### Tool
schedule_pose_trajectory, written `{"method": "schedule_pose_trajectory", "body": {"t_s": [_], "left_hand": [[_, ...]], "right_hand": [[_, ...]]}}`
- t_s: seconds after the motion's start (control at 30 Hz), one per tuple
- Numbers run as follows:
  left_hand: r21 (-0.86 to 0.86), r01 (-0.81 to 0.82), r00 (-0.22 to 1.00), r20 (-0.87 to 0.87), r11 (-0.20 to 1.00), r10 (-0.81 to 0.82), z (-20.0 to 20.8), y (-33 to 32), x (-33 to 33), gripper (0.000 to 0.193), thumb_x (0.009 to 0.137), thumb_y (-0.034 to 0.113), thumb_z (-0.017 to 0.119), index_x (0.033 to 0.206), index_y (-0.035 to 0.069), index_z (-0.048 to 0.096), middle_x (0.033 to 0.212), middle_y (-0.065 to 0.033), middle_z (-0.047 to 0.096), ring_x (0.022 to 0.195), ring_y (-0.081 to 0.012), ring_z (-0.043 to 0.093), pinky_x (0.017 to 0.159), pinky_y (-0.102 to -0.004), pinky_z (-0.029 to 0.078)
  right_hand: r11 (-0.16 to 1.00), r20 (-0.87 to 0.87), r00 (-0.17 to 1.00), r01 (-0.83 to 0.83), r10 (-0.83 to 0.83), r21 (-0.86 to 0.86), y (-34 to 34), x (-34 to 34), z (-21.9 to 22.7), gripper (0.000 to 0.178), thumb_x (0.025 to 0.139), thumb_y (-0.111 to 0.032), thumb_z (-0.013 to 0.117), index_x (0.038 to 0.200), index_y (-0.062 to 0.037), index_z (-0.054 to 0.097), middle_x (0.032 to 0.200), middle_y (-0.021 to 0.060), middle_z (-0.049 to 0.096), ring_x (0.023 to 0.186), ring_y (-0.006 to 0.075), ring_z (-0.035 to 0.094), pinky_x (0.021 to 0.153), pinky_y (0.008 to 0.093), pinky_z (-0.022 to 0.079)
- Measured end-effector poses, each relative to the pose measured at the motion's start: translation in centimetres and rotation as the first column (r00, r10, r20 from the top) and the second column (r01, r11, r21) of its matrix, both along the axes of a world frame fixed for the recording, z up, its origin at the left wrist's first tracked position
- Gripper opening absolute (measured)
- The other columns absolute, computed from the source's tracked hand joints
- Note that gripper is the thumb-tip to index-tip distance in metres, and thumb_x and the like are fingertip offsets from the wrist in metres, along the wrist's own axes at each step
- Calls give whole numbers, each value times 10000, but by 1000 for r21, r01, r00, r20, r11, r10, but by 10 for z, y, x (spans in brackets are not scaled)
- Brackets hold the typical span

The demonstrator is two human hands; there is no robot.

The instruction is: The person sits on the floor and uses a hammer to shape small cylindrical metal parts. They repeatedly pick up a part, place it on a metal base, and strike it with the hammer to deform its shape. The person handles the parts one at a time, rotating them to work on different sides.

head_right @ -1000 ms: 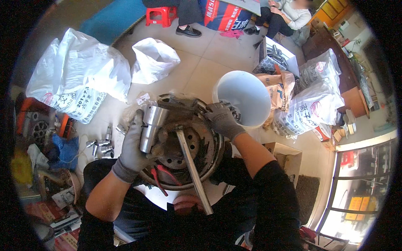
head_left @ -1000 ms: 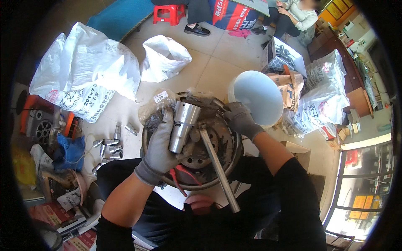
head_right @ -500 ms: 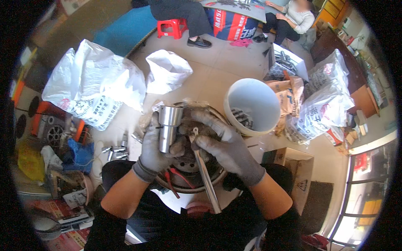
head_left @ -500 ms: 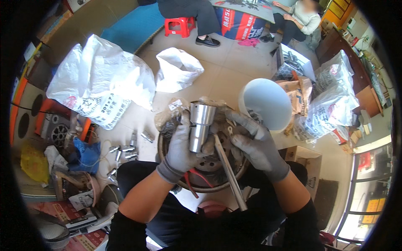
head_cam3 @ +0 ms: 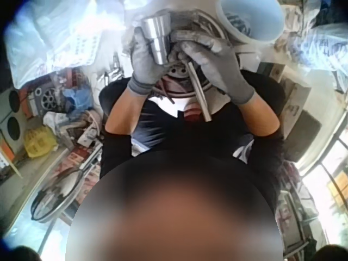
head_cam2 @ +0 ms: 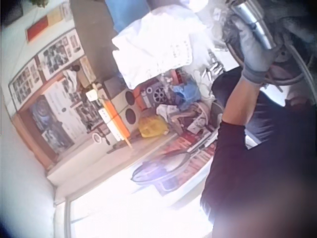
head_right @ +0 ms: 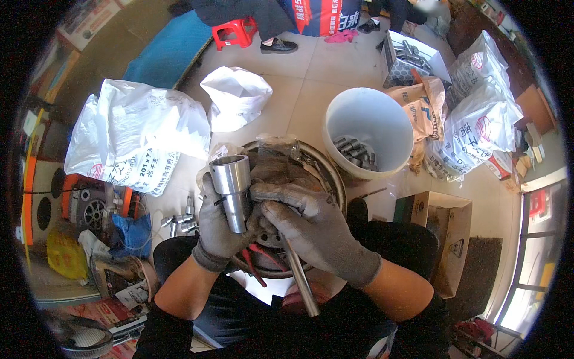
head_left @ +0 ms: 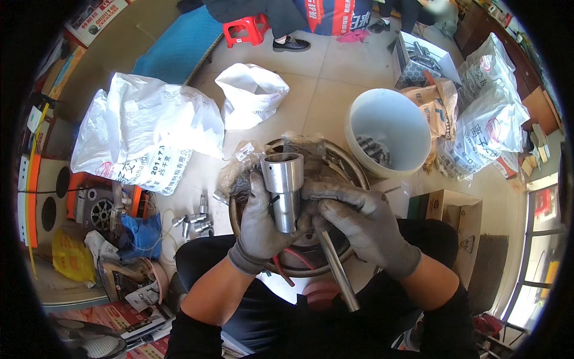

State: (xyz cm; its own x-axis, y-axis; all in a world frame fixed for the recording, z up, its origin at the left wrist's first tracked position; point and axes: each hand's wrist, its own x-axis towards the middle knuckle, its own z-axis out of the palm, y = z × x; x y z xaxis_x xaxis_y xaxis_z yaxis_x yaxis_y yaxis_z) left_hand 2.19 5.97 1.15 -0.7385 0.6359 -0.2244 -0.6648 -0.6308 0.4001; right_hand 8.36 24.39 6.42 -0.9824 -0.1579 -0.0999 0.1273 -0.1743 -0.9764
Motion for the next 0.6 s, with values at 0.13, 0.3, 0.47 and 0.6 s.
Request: {"method": "schedule_pose_trajectory", "body": {"t_s": [0.13,0.3,0.47,0.6], "left_hand": [[25,-19,1000,14,1000,19,-2,4,0,820,960,721,353,1468,79,390,1313,-152,582,1200,-260,587,948,-395,555],[-61,70,991,-106,996,-77,0,6,2,886,934,761,345,1503,82,331,1404,-183,497,1292,-318,513,1033,-473,490],[-168,88,977,-178,982,-118,4,5,6,933,909,804,311,1526,105,296,1465,-199,430,1356,-385,443,1091,-556,424],[-226,117,973,-167,967,-157,2,1,7,1019,851,863,321,1534,107,283,1474,-198,426,1353,-369,450,1094,-562,419]], "right_hand": [[975,161,986,66,-32,-213,4,3,-6,278,1006,-98,553,1255,-11,642,1108,86,626,992,135,617,893,304,520],[995,53,997,54,-49,-82,10,8,-6,276,994,-163,621,1209,6,663,1120,94,662,1007,136,643,900,280,532],[997,168,983,79,-76,-16,10,8,0,256,987,-166,637,1164,12,686,1085,95,704,970,134,670,887,274,549],[988,79,989,131,-125,-80,4,7,-1,248,981,-85,615,1167,73,657,992,116,714,827,127,681,747,253,572]]}}
